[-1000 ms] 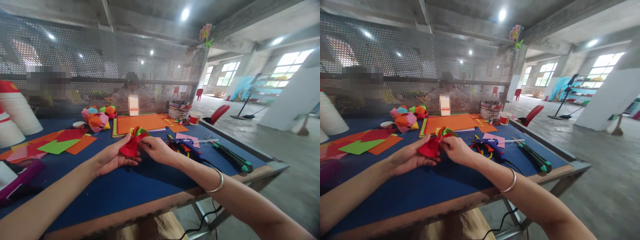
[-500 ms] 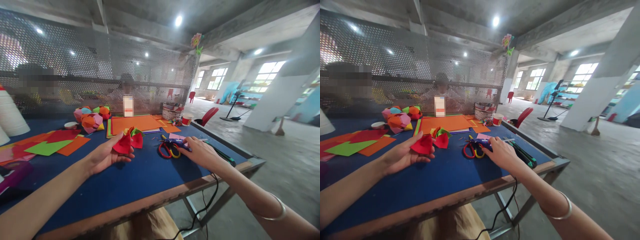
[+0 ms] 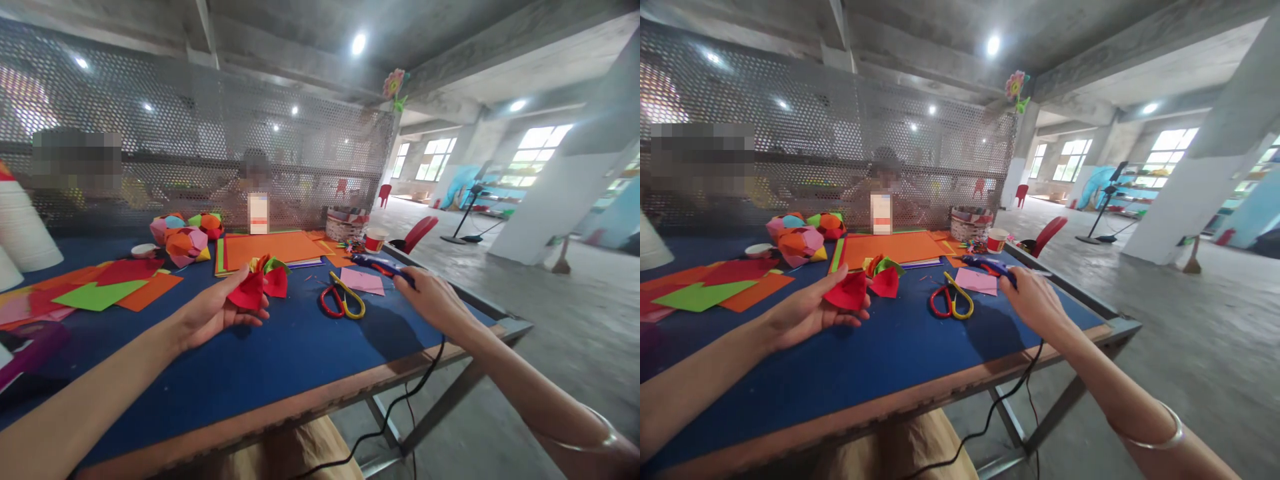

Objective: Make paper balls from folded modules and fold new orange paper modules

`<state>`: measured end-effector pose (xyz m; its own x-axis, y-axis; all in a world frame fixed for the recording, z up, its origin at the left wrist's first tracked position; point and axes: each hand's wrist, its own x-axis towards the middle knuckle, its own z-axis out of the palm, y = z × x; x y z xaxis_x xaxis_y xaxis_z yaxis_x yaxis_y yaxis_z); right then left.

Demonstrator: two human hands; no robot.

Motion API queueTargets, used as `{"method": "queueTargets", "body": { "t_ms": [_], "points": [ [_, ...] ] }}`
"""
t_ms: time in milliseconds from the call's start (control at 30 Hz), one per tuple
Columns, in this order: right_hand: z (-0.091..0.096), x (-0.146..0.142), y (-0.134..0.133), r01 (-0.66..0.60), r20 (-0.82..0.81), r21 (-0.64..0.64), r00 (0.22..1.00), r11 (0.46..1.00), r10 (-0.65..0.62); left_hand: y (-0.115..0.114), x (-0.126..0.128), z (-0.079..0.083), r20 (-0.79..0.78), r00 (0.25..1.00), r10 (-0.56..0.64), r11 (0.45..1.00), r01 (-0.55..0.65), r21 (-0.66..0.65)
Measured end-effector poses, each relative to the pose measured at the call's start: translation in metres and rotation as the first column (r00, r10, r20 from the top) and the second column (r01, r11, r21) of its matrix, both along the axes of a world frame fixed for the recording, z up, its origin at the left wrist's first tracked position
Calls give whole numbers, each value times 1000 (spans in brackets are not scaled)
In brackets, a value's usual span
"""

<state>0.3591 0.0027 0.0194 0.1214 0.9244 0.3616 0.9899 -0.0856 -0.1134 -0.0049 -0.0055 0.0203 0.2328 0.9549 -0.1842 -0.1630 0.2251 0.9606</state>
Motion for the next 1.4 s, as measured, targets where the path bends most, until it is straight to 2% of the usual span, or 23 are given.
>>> {"method": "queueTargets", "body": {
  "t_ms": [67, 167, 233, 433, 600, 733, 833, 867, 900, 967, 1067, 1133, 1233, 1400],
  "points": [
    [8, 10, 5, 94, 37, 14, 995, 995, -95, 0, 0, 0, -4, 1000, -5, 1000, 5, -3],
    [17, 28, 16, 238, 91, -47, 968, 970, -233, 0, 1, 1, -12, 1000, -4, 1000, 4, -2],
    [17, 39, 24, 289, 101, -89, 955, 953, -280, -1, 2, 2, -18, 1000, 2, 1000, -2, -1],
    [6, 57, 43, 345, 113, -187, 938, 920, -329, -1, 1, 1, -13, 1000, -20, 1000, 21, 10],
    [0, 56, 51, 366, 113, -217, 930, 905, -349, 1, -3, -3, 1, 999, -48, 998, 48, 39],
    [6, 45, 45, 348, 135, -191, 935, 918, -327, 0, 0, -1, -8, 1000, -19, 999, 19, 28],
    [15, 23, 38, 233, 144, -36, 964, 972, -226, -1, 3, 0, -7, 1000, 8, 1000, -8, 25],
    [18, 13, 38, 93, 118, 64, 988, 994, -100, -1, 3, 1, -5, 1000, 20, 999, -20, 26],
    [21, 0, 38, -54, 68, 124, 997, 991, 46, 0, 3, 1, -4, 999, 34, 999, -34, 29],
    [23, -28, 42, -296, -71, 151, 948, 943, 309, 1, 2, 1, -6, 998, 60, 998, -60, 35],
    [22, -73, 53, -485, -209, 173, 833, 857, 513, 4, -2, 1, 3, 996, 89, 995, -89, 44],
    [19, -102, 62, -584, -250, 164, 755, 795, 606, 5, -4, 1, 13, 995, 95, 994, -96, 46],
    [15, -136, 72, -648, -265, 140, 704, 749, 658, 7, -7, 1, 9, 995, 101, 994, -102, 47],
    [7, -166, 79, -677, -297, 136, 668, 723, 682, 9, -11, 0, -4, 993, 119, 992, -118, 52]
  ]
}}
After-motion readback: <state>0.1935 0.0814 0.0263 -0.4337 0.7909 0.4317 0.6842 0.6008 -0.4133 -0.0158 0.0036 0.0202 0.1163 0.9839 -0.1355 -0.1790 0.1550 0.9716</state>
